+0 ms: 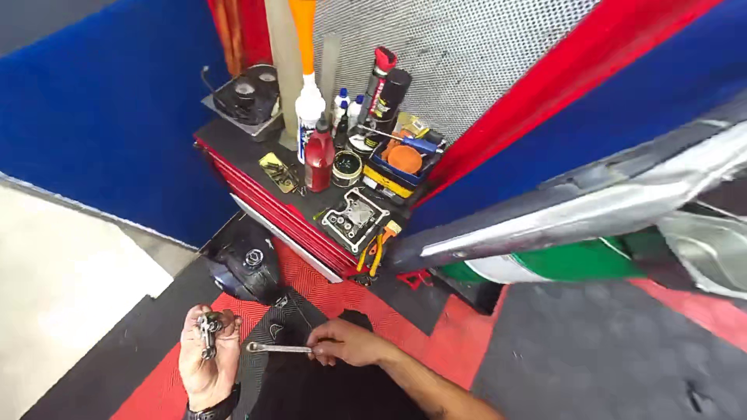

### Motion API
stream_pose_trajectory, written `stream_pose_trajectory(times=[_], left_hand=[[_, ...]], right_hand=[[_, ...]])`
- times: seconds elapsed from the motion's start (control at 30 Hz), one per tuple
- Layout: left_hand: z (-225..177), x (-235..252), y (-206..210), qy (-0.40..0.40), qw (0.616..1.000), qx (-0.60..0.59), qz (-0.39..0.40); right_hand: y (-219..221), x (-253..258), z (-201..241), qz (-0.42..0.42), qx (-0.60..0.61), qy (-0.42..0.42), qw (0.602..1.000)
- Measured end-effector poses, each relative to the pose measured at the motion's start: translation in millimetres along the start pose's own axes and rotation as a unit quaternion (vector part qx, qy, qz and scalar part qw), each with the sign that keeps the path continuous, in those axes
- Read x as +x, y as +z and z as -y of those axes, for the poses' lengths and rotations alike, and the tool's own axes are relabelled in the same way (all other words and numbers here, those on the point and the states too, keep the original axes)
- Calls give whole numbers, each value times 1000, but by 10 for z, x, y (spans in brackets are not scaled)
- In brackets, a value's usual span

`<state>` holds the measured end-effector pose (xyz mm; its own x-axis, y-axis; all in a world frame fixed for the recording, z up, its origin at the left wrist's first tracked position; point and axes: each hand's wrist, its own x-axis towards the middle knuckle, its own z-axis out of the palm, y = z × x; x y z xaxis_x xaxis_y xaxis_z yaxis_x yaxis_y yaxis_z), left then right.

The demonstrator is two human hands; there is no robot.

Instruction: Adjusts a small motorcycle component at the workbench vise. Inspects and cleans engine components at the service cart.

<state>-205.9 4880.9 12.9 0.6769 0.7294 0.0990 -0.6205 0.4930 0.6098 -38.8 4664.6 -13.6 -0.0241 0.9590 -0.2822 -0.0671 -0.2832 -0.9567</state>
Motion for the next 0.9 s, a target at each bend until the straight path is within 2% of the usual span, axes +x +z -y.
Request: stream_pose_trajectory(times=[0.07, 0.17, 0.23, 0.33, 0.43, 0.5, 0.63, 0.73, 0.9], left_hand=[[-129, 232, -173, -20, 998, 31, 43], [-199, 412, -443, -64, 992, 88, 65], [-166, 421, -636, -109, 985, 115, 66], [-114, 388, -791, -157, 977, 136, 44], [-122, 399, -823, -172, 975, 135, 40], [-158, 395, -793, -175, 974, 142, 27], [-152, 518, -727, -175, 972, 156, 14], [-67, 608, -676, -168, 972, 166, -8], [120, 734, -560, -179, 968, 175, -15]], right_hand=[[-4, -163, -10, -80, 36, 42, 995], [-215, -432, 66, -254, 49, 62, 964], [-529, -581, 195, -349, -27, 75, 934], [-1170, -640, 394, -407, -178, 101, 890], [-1844, -369, 573, -399, -316, 105, 854], [-2229, 13, 707, -369, -405, 102, 830], [-2800, 1003, 765, -244, -557, 104, 787], [-3076, 1522, 606, -138, -595, 146, 778], [-3300, 1788, 451, -79, -586, 221, 776]])
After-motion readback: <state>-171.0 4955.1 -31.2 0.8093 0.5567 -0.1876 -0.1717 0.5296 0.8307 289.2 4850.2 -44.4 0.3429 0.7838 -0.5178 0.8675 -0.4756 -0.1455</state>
